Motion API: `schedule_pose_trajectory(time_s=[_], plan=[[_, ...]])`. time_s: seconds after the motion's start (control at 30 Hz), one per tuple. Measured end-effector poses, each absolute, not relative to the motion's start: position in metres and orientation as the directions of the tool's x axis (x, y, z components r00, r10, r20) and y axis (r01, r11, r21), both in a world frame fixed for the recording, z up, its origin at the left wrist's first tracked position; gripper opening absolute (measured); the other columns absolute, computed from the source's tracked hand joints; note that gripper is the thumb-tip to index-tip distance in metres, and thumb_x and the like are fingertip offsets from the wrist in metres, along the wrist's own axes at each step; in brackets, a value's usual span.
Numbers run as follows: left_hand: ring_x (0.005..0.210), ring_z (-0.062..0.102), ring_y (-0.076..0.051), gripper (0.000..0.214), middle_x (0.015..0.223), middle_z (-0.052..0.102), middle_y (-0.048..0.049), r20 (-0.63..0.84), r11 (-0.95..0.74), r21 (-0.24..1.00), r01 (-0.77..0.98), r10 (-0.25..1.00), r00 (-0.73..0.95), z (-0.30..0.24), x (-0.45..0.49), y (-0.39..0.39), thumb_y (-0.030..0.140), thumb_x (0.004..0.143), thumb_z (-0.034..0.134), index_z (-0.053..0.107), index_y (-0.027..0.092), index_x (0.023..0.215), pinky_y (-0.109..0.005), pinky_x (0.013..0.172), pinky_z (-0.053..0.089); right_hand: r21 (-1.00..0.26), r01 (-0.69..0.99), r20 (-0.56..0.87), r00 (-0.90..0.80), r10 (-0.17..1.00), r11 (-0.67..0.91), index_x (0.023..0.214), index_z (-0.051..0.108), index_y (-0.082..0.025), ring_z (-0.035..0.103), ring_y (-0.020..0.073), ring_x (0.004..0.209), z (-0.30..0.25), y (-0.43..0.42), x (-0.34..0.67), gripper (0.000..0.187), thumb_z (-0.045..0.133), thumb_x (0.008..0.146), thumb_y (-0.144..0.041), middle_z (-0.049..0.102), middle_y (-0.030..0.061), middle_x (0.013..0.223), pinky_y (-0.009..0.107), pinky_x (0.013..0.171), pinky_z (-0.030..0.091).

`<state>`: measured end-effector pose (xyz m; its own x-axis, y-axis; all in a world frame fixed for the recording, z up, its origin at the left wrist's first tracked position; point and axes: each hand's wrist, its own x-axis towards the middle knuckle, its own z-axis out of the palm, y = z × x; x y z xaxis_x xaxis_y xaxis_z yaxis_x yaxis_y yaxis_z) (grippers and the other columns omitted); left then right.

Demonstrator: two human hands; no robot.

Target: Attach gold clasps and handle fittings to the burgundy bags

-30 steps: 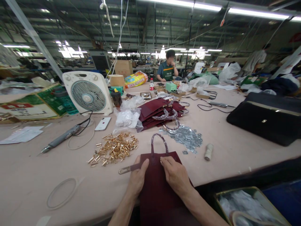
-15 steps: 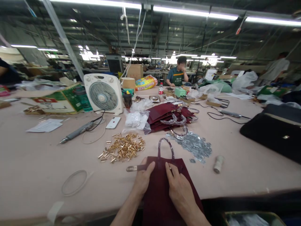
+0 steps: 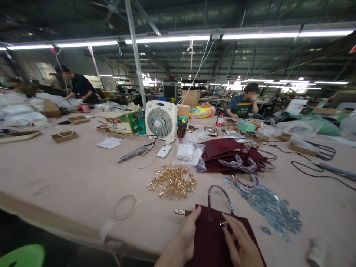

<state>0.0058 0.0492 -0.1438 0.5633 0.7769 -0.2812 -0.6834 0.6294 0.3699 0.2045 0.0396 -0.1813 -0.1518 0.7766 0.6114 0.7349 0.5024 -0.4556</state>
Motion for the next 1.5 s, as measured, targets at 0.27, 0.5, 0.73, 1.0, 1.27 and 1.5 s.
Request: schedule_pose_trajectory(time_s=[0.27,0.5,0.73,1.0,1.27,1.5], plan=[[0.120,0.068,-0.042,0.068,0.119,0.077,-0.0199,-0.145,0.580,0.358,-0.732,0.809,0.570,-0.137,0.000,0.055,0.062,0.092,0.055,0.066,0.013,0.137,-0.058,0.113,0.040,-0.660,0.558,0.470,-0.216,0.856,0.503,0.117,0.073,-0.023,0.073,0.0261,0.100,-0.124,0.113,0.135,0.024,0.058,0.100,-0.032,0.076,0.0109,0.113,0.040,0.088,0.061],[0.124,0.065,-0.043,0.076,0.120,0.076,-0.0196,-0.134,0.507,0.371,-0.778,0.858,0.495,-0.142,0.000,0.060,0.068,0.089,0.057,0.063,0.014,0.142,-0.059,0.115,0.039,-0.449,0.812,0.321,-0.243,0.915,0.373,0.105,0.072,-0.026,0.074,0.0229,0.084,-0.139,0.161,0.091,0.024,0.077,0.083,-0.035,0.075,0.0052,0.101,0.029,0.067,0.050],[0.126,0.064,-0.043,0.075,0.122,0.076,-0.0191,-0.160,0.504,0.363,-0.784,0.862,0.480,-0.140,0.001,0.060,0.067,0.089,0.058,0.063,0.014,0.142,-0.058,0.116,0.038,-0.391,0.838,0.386,-0.227,0.894,0.381,0.100,0.069,-0.026,0.073,0.0198,0.082,-0.149,0.163,0.090,0.011,0.069,0.092,-0.034,0.074,0.0034,0.096,0.025,0.063,0.045],[0.121,0.067,-0.041,0.064,0.119,0.077,-0.0171,-0.201,0.507,0.386,-0.771,0.862,0.466,-0.141,0.003,0.060,0.055,0.089,0.062,0.065,0.014,0.138,-0.056,0.114,0.041,-0.673,0.630,0.498,-0.003,0.867,0.388,0.112,0.072,-0.019,0.071,0.0235,0.094,-0.150,0.166,0.102,0.035,0.041,0.105,-0.035,0.074,0.0098,0.101,0.036,0.087,0.055],[0.112,0.072,-0.035,0.064,0.120,0.077,-0.0109,-0.331,0.424,0.370,-0.826,0.892,0.310,-0.139,0.009,0.062,0.051,0.087,0.068,0.059,0.021,0.144,-0.053,0.108,0.049,-0.936,0.072,0.352,0.162,0.922,0.344,0.130,0.064,-0.020,0.071,0.0181,0.074,-0.103,0.124,0.123,0.047,0.066,0.095,-0.051,0.071,0.0050,0.095,0.032,0.071,0.061],[0.102,0.075,-0.030,0.056,0.115,0.078,-0.0102,-0.352,0.317,0.361,-0.877,0.917,0.186,-0.138,0.013,0.058,0.044,0.092,0.068,0.060,0.019,0.142,-0.048,0.102,0.054,-0.958,0.055,0.286,0.145,0.947,0.281,0.104,0.077,-0.021,0.069,0.0167,0.068,-0.111,0.068,0.140,0.027,0.077,0.089,-0.043,0.073,0.0041,0.085,0.027,0.064,0.059]])
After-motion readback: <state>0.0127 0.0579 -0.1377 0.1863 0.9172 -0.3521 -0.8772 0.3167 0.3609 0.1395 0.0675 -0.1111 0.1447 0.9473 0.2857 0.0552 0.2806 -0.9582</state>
